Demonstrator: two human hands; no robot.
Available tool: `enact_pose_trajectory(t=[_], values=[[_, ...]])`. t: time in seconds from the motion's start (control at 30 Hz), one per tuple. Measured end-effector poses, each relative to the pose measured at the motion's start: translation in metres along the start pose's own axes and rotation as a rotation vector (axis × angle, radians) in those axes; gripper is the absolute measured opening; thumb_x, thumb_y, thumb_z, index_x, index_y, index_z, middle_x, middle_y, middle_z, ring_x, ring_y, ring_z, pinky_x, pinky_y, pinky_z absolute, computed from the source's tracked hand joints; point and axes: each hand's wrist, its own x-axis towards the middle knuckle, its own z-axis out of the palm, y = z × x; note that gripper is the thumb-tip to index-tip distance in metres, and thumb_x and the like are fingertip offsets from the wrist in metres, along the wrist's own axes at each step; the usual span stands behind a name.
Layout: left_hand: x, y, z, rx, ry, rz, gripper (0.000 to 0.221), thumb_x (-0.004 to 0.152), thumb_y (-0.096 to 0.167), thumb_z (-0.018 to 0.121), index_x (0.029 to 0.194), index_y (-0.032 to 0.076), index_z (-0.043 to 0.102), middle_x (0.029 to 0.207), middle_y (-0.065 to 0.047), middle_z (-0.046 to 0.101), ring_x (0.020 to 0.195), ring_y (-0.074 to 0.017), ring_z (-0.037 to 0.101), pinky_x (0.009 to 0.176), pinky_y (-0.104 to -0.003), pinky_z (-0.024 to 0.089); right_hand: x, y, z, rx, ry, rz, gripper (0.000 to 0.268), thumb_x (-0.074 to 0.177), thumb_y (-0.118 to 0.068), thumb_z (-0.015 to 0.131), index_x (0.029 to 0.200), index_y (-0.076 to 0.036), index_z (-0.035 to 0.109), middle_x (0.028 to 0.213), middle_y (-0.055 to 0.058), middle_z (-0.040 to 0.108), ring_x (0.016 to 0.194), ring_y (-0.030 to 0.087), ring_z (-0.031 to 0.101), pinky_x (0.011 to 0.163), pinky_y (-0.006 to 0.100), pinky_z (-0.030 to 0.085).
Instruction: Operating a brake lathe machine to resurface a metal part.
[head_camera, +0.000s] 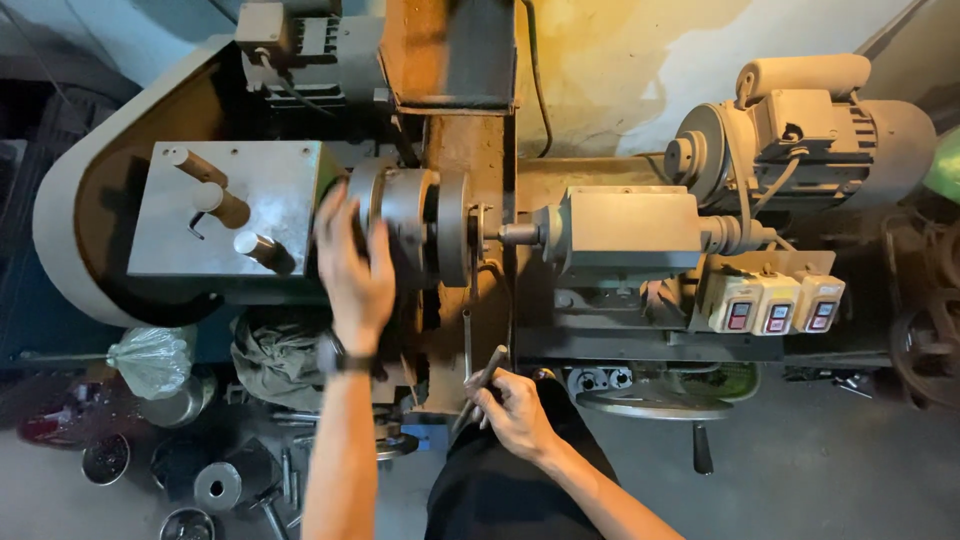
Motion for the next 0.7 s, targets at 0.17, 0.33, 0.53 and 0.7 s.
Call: enact_pose_trajectory(t=[0.17, 0.33, 0.53, 0.7], values=[[0.063, -0.009, 0.019, 0.09, -0.253, -0.23, 0.046, 0.102, 0.024, 0.069, 0.135, -0.005, 0.057, 0.128, -0.03, 0.064, 0.118, -0.0466, 0.063, 0.098, -0.051, 0.052, -0.001, 0.001, -0.001, -0.018, -0.024, -0.015, 0.018, 0.101, -0.015, 0.062, 0.11, -0.002, 0.069, 0.086, 0.006, 0.071, 0.069, 0.011, 0.07, 0.06, 0.025, 0.06], [-0.015, -0.008, 0.017, 0.046, -0.076, -0.29, 0.046, 0.106, 0.022, 0.064, 0.142, -0.004, 0.053, 0.126, -0.029, 0.067, 0.116, -0.0459, 0.067, 0.097, -0.05, 0.055, 0.001, 0.01, 0.0, 0.008, -0.03, -0.059, 0.018, 0.102, -0.014, 0.06, 0.11, -0.001, 0.069, 0.09, 0.007, 0.071, 0.073, 0.012, 0.07, 0.063, 0.026, 0.06], [-0.157, -0.034, -0.013, 0.159, 0.06, -0.2, 0.053, 0.107, 0.013, 0.058, 0.153, -0.004, 0.038, 0.143, -0.032, 0.06, 0.129, -0.0491, 0.061, 0.108, -0.049, 0.052, 0.014, 0.044, 0.018, 0.077, -0.051, 0.028, 0.015, 0.103, -0.007, 0.06, 0.109, 0.004, 0.07, 0.089, 0.01, 0.071, 0.073, 0.014, 0.068, 0.064, 0.027, 0.057], [-0.218, -0.039, -0.113, 0.487, -0.267, -1.094, 0.066, 0.101, 0.038, 0.067, 0.145, -0.004, 0.042, 0.081, -0.025, 0.074, 0.081, -0.0445, 0.072, 0.072, -0.052, 0.055, 0.027, 0.031, 0.036, 0.118, -0.082, 0.041, 0.014, 0.102, -0.005, 0.061, 0.11, 0.005, 0.066, 0.09, 0.01, 0.07, 0.074, 0.014, 0.07, 0.064, 0.027, 0.058]])
